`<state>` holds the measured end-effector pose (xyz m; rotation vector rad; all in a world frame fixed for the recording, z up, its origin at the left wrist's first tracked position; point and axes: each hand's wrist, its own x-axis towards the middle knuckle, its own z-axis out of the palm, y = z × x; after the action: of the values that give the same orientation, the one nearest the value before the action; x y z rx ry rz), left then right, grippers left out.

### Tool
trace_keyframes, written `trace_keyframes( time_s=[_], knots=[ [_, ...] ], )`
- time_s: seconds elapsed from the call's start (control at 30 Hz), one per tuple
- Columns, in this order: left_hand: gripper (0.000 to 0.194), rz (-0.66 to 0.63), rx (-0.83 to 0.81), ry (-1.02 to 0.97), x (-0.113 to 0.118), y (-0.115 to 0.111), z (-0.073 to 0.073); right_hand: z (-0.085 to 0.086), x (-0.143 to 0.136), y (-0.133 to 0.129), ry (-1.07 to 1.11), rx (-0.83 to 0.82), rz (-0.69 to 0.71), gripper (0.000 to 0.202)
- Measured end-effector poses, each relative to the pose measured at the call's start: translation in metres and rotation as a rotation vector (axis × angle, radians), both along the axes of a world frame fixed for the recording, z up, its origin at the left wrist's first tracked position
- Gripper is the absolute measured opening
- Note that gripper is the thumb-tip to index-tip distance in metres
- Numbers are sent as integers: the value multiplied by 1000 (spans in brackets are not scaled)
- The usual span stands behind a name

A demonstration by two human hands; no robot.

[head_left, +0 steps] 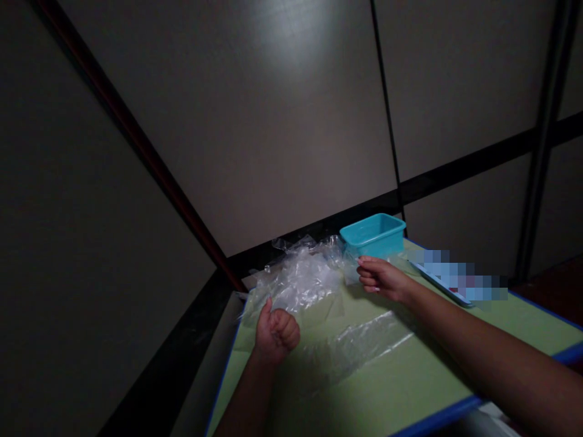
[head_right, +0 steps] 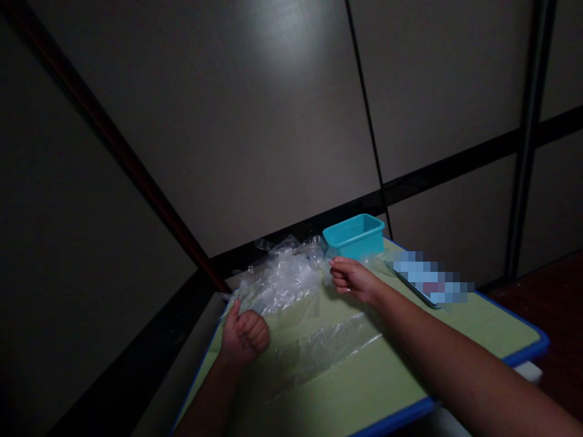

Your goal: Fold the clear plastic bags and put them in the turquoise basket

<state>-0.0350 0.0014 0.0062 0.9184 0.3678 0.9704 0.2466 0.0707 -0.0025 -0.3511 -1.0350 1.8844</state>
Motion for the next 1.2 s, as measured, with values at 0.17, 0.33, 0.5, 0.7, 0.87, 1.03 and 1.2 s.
trace_keyframes(
  time_s=[0.17, 0.33, 0.5, 0.7, 0.87, 1.03, 1.2],
  knots=[
    [57, 134, 88, 362, 3, 6, -3, -2, -1, 1, -42, 31, -3, 40],
    [47, 581, 309, 1062, 15, 11, -6, -4, 3, -5, -233, 93, 303, 29],
    [35, 653, 381, 1172, 14, 11, -4, 2, 6, -14, -539, 143, 669, 27],
    [36, 446, 525, 1468, 15, 11, -6, 0, 3, -6, -857, 107, 816, 39],
    [33, 418, 631, 1549, 15, 8, -11, -9, -3, -5, -818, 94, 688, 29],
    [28, 356, 661, 1583, 7, 11, -19, -8, 0, -4, -688, 107, 573, 27],
    [28, 325, 646, 1636, 6, 11, -21, -4, 1, -5, -658, 104, 534, 25]
  ],
)
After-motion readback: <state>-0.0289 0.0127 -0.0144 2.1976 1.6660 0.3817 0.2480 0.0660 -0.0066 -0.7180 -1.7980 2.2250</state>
